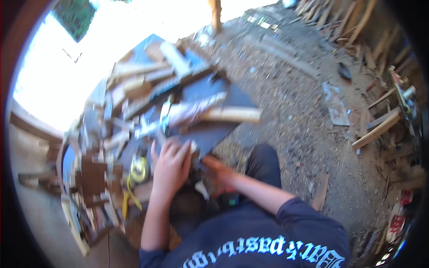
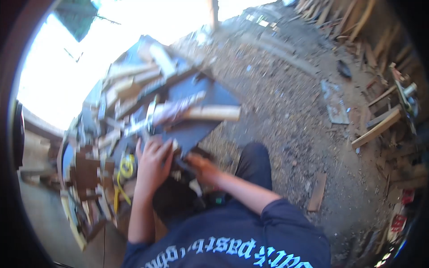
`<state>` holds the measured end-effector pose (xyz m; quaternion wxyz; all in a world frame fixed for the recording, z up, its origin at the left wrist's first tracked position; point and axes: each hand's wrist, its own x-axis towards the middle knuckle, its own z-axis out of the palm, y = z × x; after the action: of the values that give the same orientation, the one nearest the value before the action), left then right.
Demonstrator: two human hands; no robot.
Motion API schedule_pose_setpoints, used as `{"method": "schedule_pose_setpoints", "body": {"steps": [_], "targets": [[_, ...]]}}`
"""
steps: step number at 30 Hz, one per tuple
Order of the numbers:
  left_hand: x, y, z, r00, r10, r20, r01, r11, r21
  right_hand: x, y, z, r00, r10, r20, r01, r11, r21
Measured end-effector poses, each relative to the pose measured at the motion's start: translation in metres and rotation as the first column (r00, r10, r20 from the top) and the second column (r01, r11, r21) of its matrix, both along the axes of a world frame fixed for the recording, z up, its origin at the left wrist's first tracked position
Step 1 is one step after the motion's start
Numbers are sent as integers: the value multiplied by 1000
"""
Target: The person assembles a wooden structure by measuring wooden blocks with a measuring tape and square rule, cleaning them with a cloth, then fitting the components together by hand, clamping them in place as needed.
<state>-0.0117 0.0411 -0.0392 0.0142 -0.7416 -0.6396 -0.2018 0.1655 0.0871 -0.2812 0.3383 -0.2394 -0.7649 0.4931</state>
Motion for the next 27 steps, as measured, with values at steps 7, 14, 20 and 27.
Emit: {"method": "schedule_pose_setpoints", "body": {"steps": [7,14,20,27], "targets": [[36,-33,37,918,-96,386,77,995,65,59,-24,116,990,-83,113,61,980,187],[65,-47,47,675,-152,722,339,933,-121,83,-30,222,945,-315,91,257,883,392],[89,-43,49,139,-98,986,177,982,73,73,-29,284,763,-601,236,291,646,705],[48,-51,60,1,-72,997,83,994,72,75,-16,274,977,-211,31,196,947,255]]}}
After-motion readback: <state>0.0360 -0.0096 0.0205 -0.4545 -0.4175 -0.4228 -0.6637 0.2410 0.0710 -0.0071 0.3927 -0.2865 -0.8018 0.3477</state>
